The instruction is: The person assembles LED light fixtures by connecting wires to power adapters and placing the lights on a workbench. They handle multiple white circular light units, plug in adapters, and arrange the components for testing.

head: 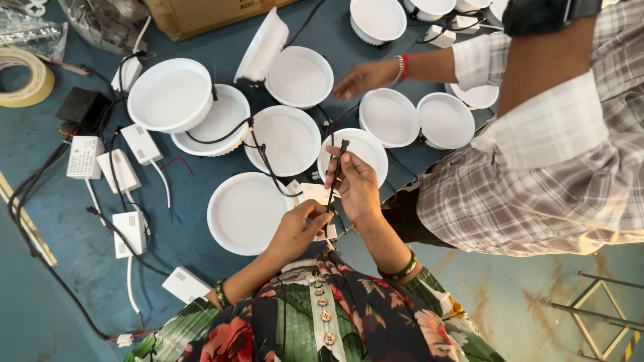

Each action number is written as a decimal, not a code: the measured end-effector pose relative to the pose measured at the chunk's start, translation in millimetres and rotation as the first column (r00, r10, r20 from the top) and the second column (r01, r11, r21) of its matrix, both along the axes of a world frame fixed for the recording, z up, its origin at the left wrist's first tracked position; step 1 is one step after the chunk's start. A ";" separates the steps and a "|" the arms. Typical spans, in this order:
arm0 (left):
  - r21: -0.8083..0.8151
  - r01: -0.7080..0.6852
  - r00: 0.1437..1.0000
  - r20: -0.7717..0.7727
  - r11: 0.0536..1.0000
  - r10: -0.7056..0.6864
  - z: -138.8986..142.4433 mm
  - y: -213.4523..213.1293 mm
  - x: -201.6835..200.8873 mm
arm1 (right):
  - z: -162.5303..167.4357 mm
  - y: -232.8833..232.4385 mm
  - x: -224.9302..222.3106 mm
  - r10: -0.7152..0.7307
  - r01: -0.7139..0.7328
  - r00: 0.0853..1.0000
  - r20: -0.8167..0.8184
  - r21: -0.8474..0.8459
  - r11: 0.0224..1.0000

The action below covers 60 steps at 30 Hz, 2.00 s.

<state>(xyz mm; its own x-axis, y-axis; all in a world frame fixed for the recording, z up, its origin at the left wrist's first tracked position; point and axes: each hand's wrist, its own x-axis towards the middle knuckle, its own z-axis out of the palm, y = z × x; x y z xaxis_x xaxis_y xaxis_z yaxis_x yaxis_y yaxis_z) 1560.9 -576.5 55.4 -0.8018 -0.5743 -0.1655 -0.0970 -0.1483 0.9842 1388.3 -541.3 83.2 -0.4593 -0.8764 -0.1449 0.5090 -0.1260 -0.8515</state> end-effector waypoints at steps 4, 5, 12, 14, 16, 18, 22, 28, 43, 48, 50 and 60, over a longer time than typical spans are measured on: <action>-0.054 0.081 0.995 0.059 0.995 -0.078 -17.3 2.1 -4.5 | -12.9 5.8 -9.7 -0.043 0.040 0.998 0.034 0.076 0.996; -0.072 0.126 0.992 0.031 0.989 -0.124 -21.6 -1.6 -6.4 | -15.4 6.9 -12.6 -0.054 0.050 0.998 0.034 0.092 0.995; -0.369 0.169 0.977 0.182 0.914 -0.108 -42.2 -98.7 -45.5 | -26.3 20.5 -35.3 -0.179 0.185 0.983 -0.049 0.166 0.969; -0.488 0.104 0.988 0.149 0.867 -0.035 -41.4 -128.9 -63.9 | -26.9 30.1 -40.0 -0.205 0.245 0.952 -0.228 0.164 0.955; -0.625 0.100 0.987 0.162 0.774 0.003 -40.2 -147.1 -85.5 | -27.3 39.2 -45.8 -0.216 0.312 0.892 -0.398 0.192 0.931; -0.702 0.150 0.965 0.258 0.696 0.053 -43.9 -157.1 -112.8 | -31.1 46.2 -52.3 -0.202 0.393 0.807 -0.556 0.249 0.885; -0.868 0.368 0.930 0.348 0.333 -0.120 -67.3 -153.7 -154.7 | -51.2 54.4 -59.7 -0.131 0.354 0.809 -0.573 0.296 0.887; -0.800 0.493 0.789 0.577 -0.343 -0.211 -94.9 -136.4 -174.4 | -84.5 64.9 -62.6 -0.026 0.316 0.815 -0.579 0.408 0.857; -0.485 0.692 0.721 0.504 0.535 -0.475 -50.4 -167.7 -172.4 | -112.2 38.6 -89.0 0.130 0.074 0.936 -0.326 0.545 0.835; -0.447 0.703 0.708 0.517 0.553 -0.481 -46.7 -170.4 -169.6 | -111.9 26.9 -92.7 0.128 0.045 0.944 -0.306 0.501 0.864; -0.445 0.701 0.708 0.522 0.557 -0.475 -47.9 -170.4 -169.3 | -111.8 25.4 -93.4 0.142 0.032 0.943 -0.302 0.504 0.863; -0.438 0.708 0.701 0.532 0.554 -0.475 -51.2 -170.3 -171.5 | -106.5 20.0 -92.5 0.176 0.027 0.927 -0.331 0.527 0.850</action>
<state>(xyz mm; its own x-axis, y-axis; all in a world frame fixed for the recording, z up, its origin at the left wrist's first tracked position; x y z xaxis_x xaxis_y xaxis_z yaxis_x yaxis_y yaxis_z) 1389.4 -746.8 4.2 -0.9541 -0.0501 -0.2954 -0.2584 0.6366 0.7266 1295.8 -521.4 -23.3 -0.5033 -0.7535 -0.4229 0.1498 0.4060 -0.9015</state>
